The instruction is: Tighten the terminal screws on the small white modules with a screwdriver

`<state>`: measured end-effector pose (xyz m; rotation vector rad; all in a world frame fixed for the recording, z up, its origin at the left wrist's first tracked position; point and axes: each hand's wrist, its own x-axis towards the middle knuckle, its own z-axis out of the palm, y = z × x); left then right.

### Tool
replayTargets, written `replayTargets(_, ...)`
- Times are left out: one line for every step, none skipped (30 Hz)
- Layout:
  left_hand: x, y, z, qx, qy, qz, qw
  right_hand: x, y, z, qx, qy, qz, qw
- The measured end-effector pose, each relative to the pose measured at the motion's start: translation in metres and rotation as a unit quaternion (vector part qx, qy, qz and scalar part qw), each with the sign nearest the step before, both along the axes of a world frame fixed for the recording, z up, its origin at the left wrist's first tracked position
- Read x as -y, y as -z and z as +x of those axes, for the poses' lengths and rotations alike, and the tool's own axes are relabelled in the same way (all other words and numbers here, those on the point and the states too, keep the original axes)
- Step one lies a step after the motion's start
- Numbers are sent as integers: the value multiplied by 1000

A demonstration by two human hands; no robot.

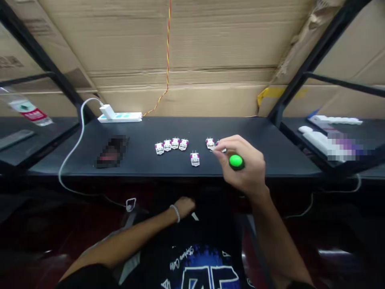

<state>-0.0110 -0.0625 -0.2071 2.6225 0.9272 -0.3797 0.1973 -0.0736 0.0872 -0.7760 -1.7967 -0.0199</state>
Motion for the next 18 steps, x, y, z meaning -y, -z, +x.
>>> replayTargets(0,2,-1,2,8,1,1000,0,0,0,1,1,0,1000)
replayTargets(0,4,-2,6,17,3,1000,0,0,-1,2,2,1,1000)
replayTargets(0,6,-3,10,26,5,1000,0,0,-1,2,1,1,1000)
replayTargets(1,8,-3,14,35,8,999,1,0,-1,1,-1,1,1000)
replayTargets(1,9,-4,17,43,12,999,1,0,-1,0,-2,0,1000)
replayTargets(1,11,-4,20,52,15,998,1,0,-1,-2,-2,1,1000)
replayTargets(1,13,-5,21,60,19,998,1,-1,-1,-4,-1,2,1000)
replayTargets(1,14,-5,22,67,22,997,1,-1,-1,-4,0,3,1000)
replayTargets(1,15,-5,22,74,25,997,2,-1,-1,-2,2,4,1000)
replayTargets(0,16,-5,22,80,27,996,2,-1,0,0,3,6,1000)
replayTargets(0,17,-4,22,86,30,996,2,-2,0,0,2,9,1000)
replayTargets(0,18,-4,22,90,32,995,1,-2,0,0,0,10,1000)
replayTargets(-1,19,-4,22,94,33,995,1,-2,1,-1,-1,10,1000)
replayTargets(-1,19,-3,22,99,33,994,1,-3,1,-2,-2,9,1000)
replayTargets(-1,20,-3,22,102,32,994,1,-3,1,-5,-3,7,1000)
replayTargets(-2,20,-2,22,105,30,994,2,-3,1,-8,-3,4,1000)
replayTargets(-1,20,-2,22,107,28,994,2,-3,2,-10,-3,0,1000)
replayTargets(-1,19,-1,22,106,27,994,2,-3,2,-12,-4,-5,1000)
